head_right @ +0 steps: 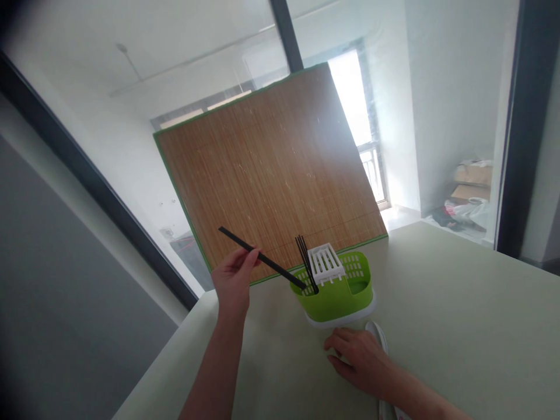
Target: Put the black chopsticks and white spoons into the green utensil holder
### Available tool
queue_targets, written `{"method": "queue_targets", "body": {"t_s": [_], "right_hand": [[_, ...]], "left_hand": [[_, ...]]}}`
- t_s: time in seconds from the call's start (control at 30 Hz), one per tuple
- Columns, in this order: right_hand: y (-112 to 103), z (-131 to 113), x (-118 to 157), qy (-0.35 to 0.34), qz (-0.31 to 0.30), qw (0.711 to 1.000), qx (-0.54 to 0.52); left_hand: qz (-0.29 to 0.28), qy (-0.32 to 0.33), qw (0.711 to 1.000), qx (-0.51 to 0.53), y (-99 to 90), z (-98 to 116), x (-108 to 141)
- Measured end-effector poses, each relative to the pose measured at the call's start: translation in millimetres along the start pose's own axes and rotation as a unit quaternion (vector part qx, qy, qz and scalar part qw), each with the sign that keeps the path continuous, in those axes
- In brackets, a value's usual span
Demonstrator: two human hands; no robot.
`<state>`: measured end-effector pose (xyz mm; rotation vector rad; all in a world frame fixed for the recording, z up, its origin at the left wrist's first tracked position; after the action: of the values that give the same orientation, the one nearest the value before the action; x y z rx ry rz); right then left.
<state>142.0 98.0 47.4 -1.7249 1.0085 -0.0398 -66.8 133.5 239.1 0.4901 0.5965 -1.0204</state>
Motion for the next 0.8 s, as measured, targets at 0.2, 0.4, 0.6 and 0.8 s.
{"method": "queue_targets", "body": {"t_s": [0.2, 0.4, 0.6, 0.8], "right_hand": [[4.4, -0.2, -1.0, -0.018, -0.011, 0.999, 0.042], [4.7, -2.7, -2.0, -0.025, -0.019, 0.996, 0.088], [6.1, -4.0, -1.1, -0.033, -0.016, 0.994, 0.104], [6.5, -3.5, -2.0, -0.036, -0.020, 0.994, 0.103]], "left_hand": [[-0.051, -0.088, 0.992, -0.081, 30.1, -89.7, -11.1], [-0.101, -0.145, 0.978, -0.112, 44.6, -146.6, -2.4], [-0.158, -0.184, 0.961, -0.131, 61.5, -168.3, -1.0], [-0.183, -0.200, 0.948, -0.166, 64.5, -177.9, -2.9]]}}
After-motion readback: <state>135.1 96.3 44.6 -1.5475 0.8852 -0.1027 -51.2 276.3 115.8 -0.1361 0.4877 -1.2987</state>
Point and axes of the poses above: each hand's wrist, its own x-axis away from the middle knuckle, its own y-axis out of the palm, z = x × y, the point moved 6 cm from there along -x, towards the middle knuckle, and after that the axes turned 1 degree about x, right-handed, at the moved point
